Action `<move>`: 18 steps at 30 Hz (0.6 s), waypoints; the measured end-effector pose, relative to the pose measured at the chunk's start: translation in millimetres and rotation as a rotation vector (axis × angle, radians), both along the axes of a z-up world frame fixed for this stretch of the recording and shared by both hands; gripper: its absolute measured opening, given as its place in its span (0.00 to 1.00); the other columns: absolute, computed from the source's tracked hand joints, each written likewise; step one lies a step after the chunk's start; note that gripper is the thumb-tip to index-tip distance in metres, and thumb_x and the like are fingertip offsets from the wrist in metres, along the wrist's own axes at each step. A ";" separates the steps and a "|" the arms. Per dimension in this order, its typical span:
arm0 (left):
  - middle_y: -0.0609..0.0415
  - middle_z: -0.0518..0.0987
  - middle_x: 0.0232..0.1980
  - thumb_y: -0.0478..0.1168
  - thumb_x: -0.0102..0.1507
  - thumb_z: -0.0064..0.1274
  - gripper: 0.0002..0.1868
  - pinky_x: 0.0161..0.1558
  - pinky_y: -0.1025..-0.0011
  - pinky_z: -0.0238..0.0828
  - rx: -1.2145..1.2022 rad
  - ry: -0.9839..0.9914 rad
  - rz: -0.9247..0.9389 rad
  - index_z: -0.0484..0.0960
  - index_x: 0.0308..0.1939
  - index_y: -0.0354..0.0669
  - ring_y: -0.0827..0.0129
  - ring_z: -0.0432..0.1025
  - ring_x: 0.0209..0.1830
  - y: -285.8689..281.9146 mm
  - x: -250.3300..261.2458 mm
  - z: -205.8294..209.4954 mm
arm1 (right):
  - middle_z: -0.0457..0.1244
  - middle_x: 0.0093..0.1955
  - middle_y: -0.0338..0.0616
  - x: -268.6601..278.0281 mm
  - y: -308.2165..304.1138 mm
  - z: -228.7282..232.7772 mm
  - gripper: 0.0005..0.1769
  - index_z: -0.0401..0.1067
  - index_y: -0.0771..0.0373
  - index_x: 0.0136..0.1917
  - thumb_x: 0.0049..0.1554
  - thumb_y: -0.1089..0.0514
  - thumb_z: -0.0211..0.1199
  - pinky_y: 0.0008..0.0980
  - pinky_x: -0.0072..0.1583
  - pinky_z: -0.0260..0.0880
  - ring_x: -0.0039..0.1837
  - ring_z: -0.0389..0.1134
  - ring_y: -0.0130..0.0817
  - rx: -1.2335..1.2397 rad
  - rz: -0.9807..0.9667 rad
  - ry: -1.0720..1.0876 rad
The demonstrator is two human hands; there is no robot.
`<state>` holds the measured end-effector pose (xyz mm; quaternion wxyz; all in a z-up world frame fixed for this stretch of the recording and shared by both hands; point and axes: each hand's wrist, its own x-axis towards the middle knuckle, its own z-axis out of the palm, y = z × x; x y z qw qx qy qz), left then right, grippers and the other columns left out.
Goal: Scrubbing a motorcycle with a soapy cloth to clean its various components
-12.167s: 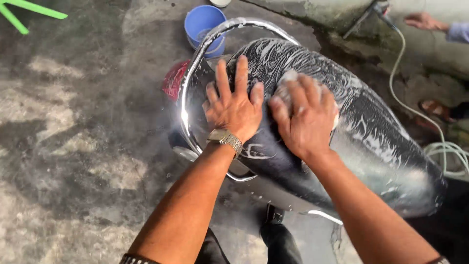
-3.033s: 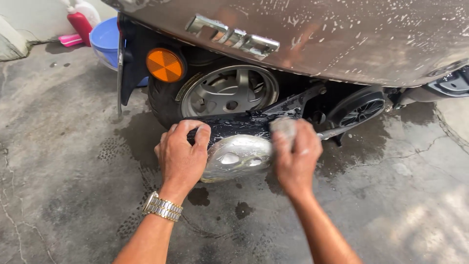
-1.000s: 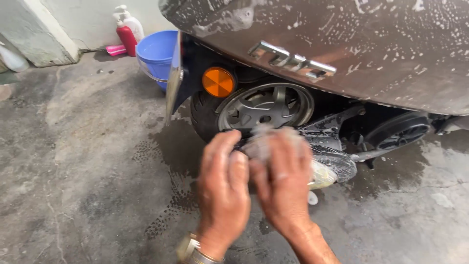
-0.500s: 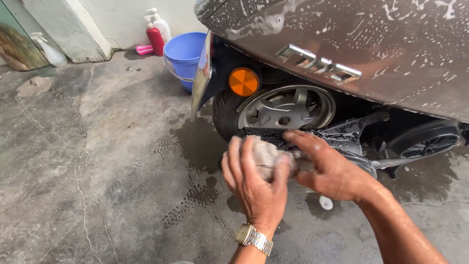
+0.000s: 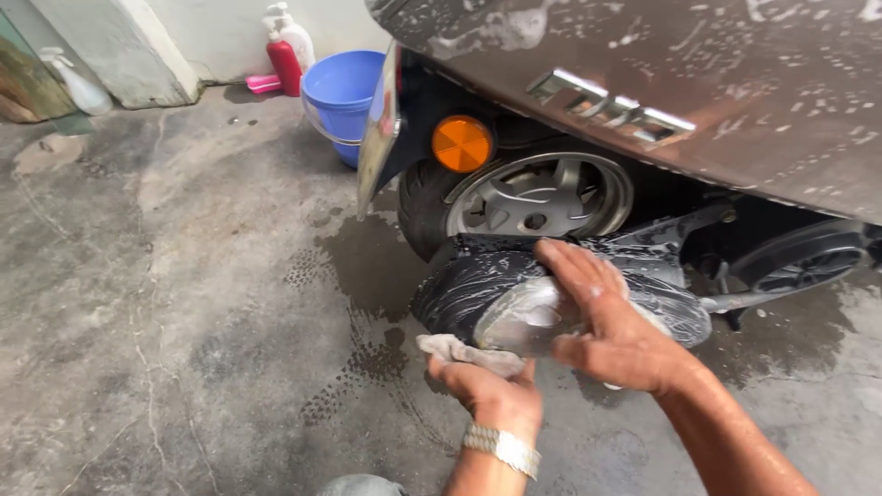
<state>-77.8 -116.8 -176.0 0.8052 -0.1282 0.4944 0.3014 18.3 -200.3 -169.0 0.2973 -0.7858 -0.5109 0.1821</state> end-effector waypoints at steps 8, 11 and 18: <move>0.46 0.75 0.47 0.52 0.56 0.39 0.23 0.43 0.64 0.66 0.722 0.676 -0.081 0.71 0.48 0.43 0.60 0.71 0.42 25.0 -5.6 -12.9 | 0.41 0.72 0.54 1.4 -4.2 -7.1 0.58 0.43 0.62 0.70 0.25 0.57 0.55 0.48 0.68 0.29 0.74 0.36 0.46 0.177 0.047 -0.072; 0.45 0.71 0.53 0.54 0.59 0.35 0.25 0.50 0.60 0.59 1.444 0.953 -0.142 0.69 0.50 0.40 0.55 0.64 0.51 13.5 -5.2 -26.4 | 0.41 0.72 0.54 7.9 -6.8 -13.1 0.58 0.43 0.62 0.70 0.25 0.56 0.55 0.46 0.68 0.31 0.74 0.36 0.46 0.177 0.045 -0.070; 0.49 0.73 0.53 0.59 0.61 0.31 0.28 0.54 0.47 0.55 2.512 1.110 -0.395 0.73 0.50 0.42 0.53 0.62 0.56 26.5 6.7 -2.0 | 0.36 0.75 0.51 16.9 -37.2 16.8 0.63 0.28 0.45 0.72 0.29 0.74 0.53 0.40 0.69 0.32 0.75 0.36 0.41 0.428 -0.025 0.717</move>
